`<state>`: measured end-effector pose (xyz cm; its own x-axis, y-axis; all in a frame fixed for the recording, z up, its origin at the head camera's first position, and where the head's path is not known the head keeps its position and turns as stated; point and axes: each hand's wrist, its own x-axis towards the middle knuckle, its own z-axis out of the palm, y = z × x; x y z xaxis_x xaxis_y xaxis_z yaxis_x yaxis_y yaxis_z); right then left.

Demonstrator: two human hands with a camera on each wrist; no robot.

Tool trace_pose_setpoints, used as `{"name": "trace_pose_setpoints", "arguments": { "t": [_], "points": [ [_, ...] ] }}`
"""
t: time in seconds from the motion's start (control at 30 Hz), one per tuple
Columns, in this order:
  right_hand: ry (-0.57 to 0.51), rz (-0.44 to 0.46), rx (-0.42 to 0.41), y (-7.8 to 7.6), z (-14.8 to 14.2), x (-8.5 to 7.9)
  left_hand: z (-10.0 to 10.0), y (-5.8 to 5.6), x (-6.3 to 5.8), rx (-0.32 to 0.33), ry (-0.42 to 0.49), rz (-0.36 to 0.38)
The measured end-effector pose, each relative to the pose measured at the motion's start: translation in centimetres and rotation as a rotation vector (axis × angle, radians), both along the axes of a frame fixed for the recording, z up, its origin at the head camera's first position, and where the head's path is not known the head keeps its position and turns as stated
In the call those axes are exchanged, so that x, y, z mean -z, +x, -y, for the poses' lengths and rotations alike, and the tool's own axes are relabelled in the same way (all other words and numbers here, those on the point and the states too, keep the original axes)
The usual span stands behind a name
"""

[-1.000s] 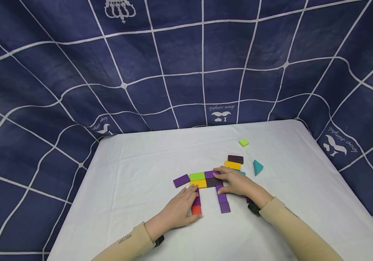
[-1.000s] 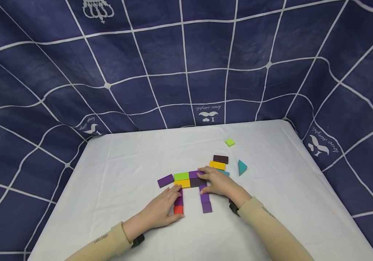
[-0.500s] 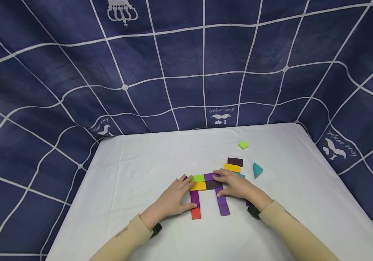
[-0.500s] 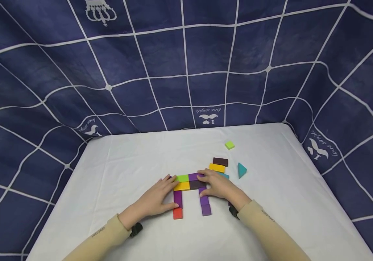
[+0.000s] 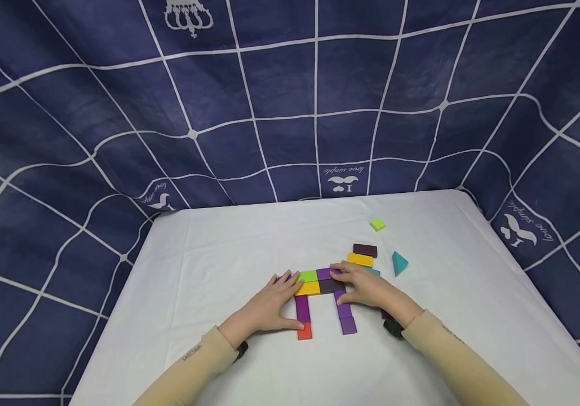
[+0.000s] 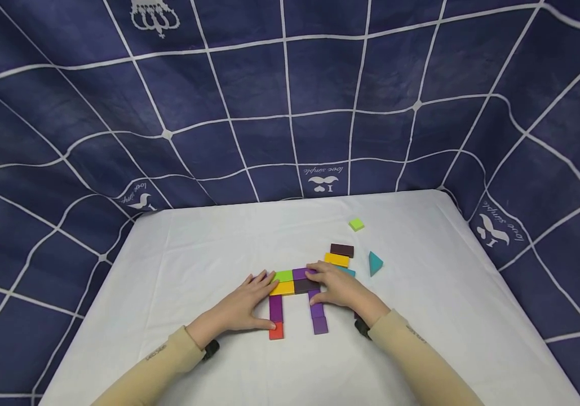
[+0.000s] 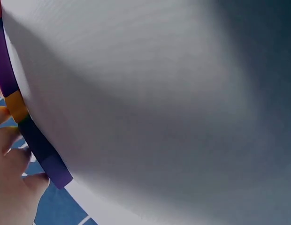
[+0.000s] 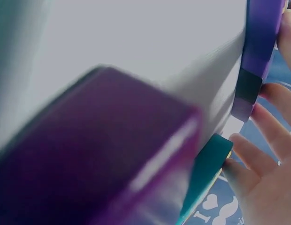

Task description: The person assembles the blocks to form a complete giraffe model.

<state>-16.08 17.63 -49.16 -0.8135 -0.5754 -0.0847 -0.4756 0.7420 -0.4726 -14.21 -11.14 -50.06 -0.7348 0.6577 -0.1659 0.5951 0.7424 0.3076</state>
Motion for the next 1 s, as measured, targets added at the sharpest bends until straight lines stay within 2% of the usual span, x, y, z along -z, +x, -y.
{"name": "trace_pose_setpoints", "arguments": {
  "t": [0.13,0.4,0.73,1.0],
  "points": [
    [0.007,0.008,0.021,0.5,-0.1,-0.3,-0.1,0.2,-0.2,0.013,-0.003,-0.002],
    [0.046,0.117,0.016,1.6,-0.2,-1.0,-0.2,0.6,-0.3,0.022,-0.003,-0.016],
    [0.083,0.085,-0.011,1.4,-0.2,-0.8,-0.4,0.5,-0.4,0.011,0.015,-0.015],
    [0.079,0.097,0.004,1.9,-0.2,-0.6,-0.5,1.0,-0.1,0.016,0.034,0.003]
  ]
}}
